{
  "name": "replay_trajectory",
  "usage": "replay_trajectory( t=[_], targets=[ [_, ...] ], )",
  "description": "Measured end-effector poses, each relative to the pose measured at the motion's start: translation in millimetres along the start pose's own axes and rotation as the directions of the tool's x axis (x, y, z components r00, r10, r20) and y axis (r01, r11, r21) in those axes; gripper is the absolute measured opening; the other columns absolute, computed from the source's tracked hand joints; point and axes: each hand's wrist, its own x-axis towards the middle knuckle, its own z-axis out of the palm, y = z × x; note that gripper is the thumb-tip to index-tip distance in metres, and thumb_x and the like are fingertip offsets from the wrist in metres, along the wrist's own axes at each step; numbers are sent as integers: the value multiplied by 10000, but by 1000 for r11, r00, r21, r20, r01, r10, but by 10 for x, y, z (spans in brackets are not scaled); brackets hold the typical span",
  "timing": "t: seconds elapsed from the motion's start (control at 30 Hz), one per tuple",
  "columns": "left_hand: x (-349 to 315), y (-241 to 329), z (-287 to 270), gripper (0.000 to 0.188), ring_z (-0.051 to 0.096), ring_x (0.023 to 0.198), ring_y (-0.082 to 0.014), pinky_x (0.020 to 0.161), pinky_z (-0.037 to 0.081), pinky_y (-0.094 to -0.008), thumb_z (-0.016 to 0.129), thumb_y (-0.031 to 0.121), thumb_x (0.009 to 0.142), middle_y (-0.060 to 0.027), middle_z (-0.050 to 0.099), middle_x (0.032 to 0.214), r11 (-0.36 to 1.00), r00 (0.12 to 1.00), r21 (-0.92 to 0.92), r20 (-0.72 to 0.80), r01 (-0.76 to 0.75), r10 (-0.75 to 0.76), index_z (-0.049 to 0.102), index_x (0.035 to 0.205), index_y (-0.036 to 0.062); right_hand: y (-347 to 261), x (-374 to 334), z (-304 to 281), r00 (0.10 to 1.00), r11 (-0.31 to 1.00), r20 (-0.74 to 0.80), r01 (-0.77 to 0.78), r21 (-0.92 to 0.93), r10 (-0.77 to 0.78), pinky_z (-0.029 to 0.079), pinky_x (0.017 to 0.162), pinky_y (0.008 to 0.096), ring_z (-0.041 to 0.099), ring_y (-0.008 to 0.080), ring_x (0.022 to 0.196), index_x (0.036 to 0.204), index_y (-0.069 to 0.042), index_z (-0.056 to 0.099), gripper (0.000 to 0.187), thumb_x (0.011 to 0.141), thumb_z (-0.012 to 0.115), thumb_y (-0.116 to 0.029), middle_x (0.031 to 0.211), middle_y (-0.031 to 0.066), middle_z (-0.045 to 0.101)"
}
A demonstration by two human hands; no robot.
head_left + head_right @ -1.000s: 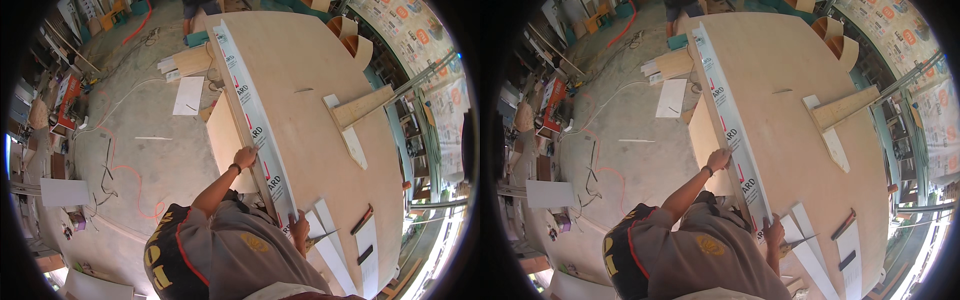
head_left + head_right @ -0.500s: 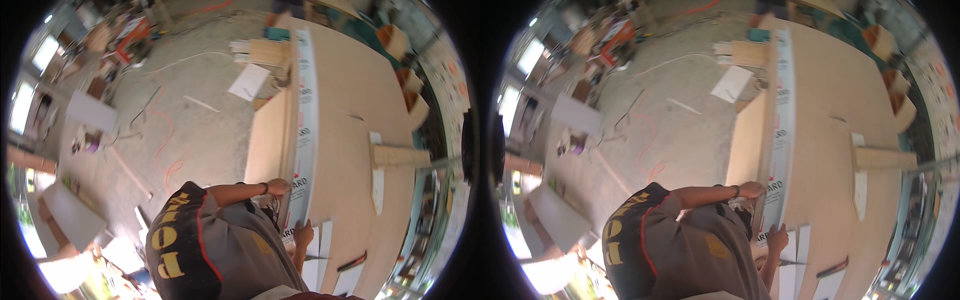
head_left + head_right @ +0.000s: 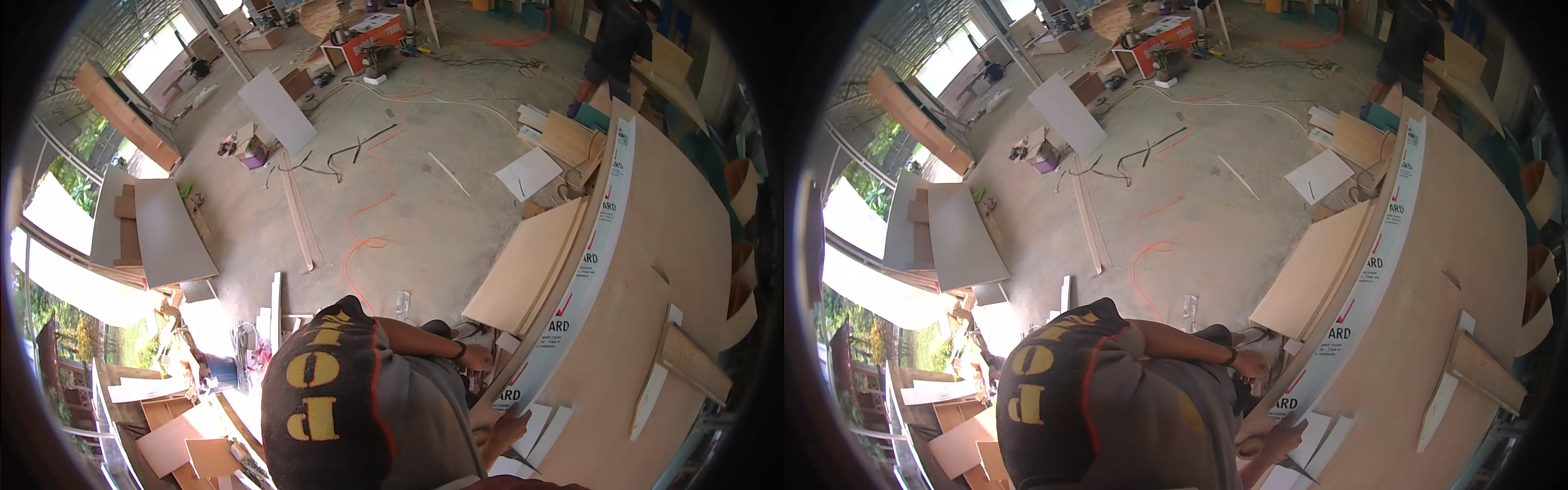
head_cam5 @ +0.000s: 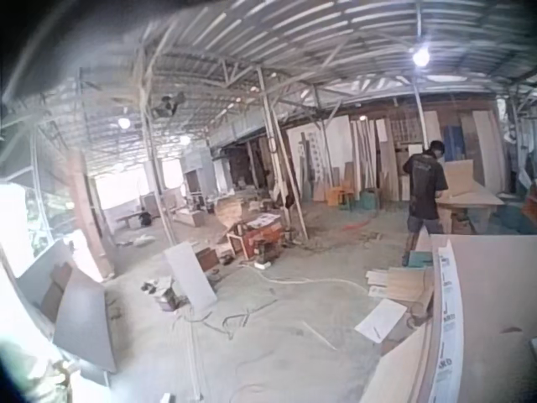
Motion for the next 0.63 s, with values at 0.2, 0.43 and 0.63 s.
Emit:
replay_trajectory(
  t=[0.2,0.43,0.63],
  targets=[
    [-149,182,-91,453,769,745,-247,625,639,-368,476,385,1023,-130,775,907,992,998,126,-60,-3,11,725,1086,13,-124,-28,-209,997,999,72,15,-34,-12,568,805,568,719,474,951,1144,73,642,476,1024,591,-384,977,313,729],
    [-425,350,3,495,729,645,-202,607,582,-351,525,424,1012,-70,749,726,997,986,72,-165,38,-25,730,748,58,220,143,-59,975,951,215,122,-283,-61,597,738,503,742,427,837,1063,116,655,546,1019,602,-426,945,276,741],
    [-230,-72,-91,387,731,671,-230,693,592,-393,560,398,1008,-88,765,810,993,995,115,-96,9,2,740,928,65,258,355,-337,778,952,548,-235,-197,306,605,646,480,760,246,779,920,29,658,530,928,730,-497,872,198,760]
  ],
)
